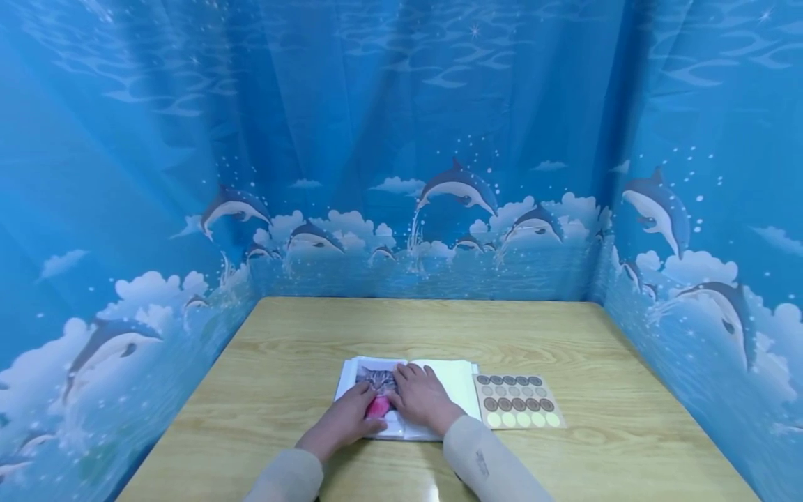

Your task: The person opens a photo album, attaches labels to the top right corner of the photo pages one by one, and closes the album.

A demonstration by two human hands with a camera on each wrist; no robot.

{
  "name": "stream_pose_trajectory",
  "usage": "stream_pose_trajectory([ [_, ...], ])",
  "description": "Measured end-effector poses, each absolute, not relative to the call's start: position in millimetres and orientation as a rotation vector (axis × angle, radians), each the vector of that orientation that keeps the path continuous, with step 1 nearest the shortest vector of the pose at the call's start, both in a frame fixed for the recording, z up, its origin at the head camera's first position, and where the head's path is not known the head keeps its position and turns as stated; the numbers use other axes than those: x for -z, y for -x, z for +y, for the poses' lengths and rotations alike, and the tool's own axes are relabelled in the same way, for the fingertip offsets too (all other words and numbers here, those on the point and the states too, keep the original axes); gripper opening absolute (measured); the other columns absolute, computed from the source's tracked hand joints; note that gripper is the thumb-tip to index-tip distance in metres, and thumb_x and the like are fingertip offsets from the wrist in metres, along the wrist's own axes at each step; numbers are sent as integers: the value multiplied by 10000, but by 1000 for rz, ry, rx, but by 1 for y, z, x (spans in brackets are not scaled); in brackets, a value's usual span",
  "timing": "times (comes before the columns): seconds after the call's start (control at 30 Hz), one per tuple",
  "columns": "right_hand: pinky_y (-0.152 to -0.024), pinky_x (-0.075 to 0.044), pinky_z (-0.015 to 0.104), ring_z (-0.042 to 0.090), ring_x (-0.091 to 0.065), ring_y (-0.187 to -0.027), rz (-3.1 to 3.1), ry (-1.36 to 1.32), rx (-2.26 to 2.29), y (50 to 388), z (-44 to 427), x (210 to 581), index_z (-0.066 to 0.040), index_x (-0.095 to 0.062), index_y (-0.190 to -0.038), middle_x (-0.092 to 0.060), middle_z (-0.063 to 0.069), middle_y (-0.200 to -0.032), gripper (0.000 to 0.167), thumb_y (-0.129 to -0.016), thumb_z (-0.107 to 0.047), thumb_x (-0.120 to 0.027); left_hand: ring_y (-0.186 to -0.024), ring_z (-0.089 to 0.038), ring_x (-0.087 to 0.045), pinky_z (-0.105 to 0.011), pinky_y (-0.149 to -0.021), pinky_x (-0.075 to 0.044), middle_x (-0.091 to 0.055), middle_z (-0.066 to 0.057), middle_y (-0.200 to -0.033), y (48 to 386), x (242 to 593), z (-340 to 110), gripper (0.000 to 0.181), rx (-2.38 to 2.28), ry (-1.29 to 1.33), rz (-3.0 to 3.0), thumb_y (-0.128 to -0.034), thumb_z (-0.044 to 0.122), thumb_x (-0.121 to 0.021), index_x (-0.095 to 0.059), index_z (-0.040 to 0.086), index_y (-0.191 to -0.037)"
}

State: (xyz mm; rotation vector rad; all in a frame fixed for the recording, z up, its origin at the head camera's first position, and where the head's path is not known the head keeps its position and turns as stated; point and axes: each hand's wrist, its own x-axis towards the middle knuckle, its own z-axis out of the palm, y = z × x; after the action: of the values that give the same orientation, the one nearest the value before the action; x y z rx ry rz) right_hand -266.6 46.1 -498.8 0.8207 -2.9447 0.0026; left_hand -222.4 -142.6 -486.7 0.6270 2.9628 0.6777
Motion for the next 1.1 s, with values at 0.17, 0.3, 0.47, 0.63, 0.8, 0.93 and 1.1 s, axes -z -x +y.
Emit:
stream_pose_trajectory([
  [0.17,-1145,-295,529,274,-398,-1387,-2944,-815,-36,267,48,498,-99,-464,-1470,-447,79,-1509,615,-1022,-517,-414,-1320,-470,-425,-574,-1107,-334,-431,-326,-1434,221,484,-142,757,-683,-611,2955,-853,377,-764,-494,-92,-1382],
  [0.3,-1141,-302,531,274,-407,-1379,-2938,-810,-51,268,49,498,-95,-481,-1455,-467,81,-1490,606,-1021,-513,-424,-1317,-470,-429,-576,-1105,-336,-437,-326,-1427,220,482,-141,760,-693,-606,2948,-846,378,-771,-499,-97,-1374],
  [0.47,-1137,-308,530,275,-414,-1371,-2926,-808,-58,269,49,499,-88,-500,-1437,-482,83,-1474,596,-1021,-508,-430,-1319,-461,-431,-570,-1106,-339,-438,-316,-1432,220,482,-141,772,-676,-609,2948,-846,395,-765,-494,-87,-1384],
  [0.63,-1128,-323,524,276,-428,-1357,-2923,-779,-69,271,49,499,-93,-519,-1418,-500,81,-1454,570,-1020,-493,-441,-1318,-459,-433,-568,-1104,-342,-438,-317,-1432,221,483,-141,777,-662,-615,2952,-842,400,-766,-494,-87,-1383],
  [0.8,-1122,-332,520,278,-433,-1351,-2927,-765,-79,274,48,500,-105,-519,-1416,-501,82,-1450,557,-1018,-488,-449,-1325,-454,-428,-563,-1108,-340,-433,-312,-1439,222,485,-141,780,-655,-610,2951,-846,409,-760,-491,-81,-1389],
  [0.93,-1127,-324,520,285,-428,-1356,-2931,-763,-83,275,46,502,-100,-508,-1425,-494,89,-1457,562,-1020,-484,-439,-1328,-451,-425,-559,-1111,-338,-433,-307,-1442,223,485,-141,771,-659,-607,2949,-850,406,-760,-494,-75,-1391],
  [1.1,-1130,-320,515,284,-425,-1359,-2933,-756,-64,275,46,503,-101,-503,-1431,-490,89,-1463,566,-1024,-486,-424,-1332,-447,-423,-557,-1112,-338,-434,-303,-1443,223,486,-142,764,-646,-598,2949,-852,408,-758,-500,-70,-1389],
])
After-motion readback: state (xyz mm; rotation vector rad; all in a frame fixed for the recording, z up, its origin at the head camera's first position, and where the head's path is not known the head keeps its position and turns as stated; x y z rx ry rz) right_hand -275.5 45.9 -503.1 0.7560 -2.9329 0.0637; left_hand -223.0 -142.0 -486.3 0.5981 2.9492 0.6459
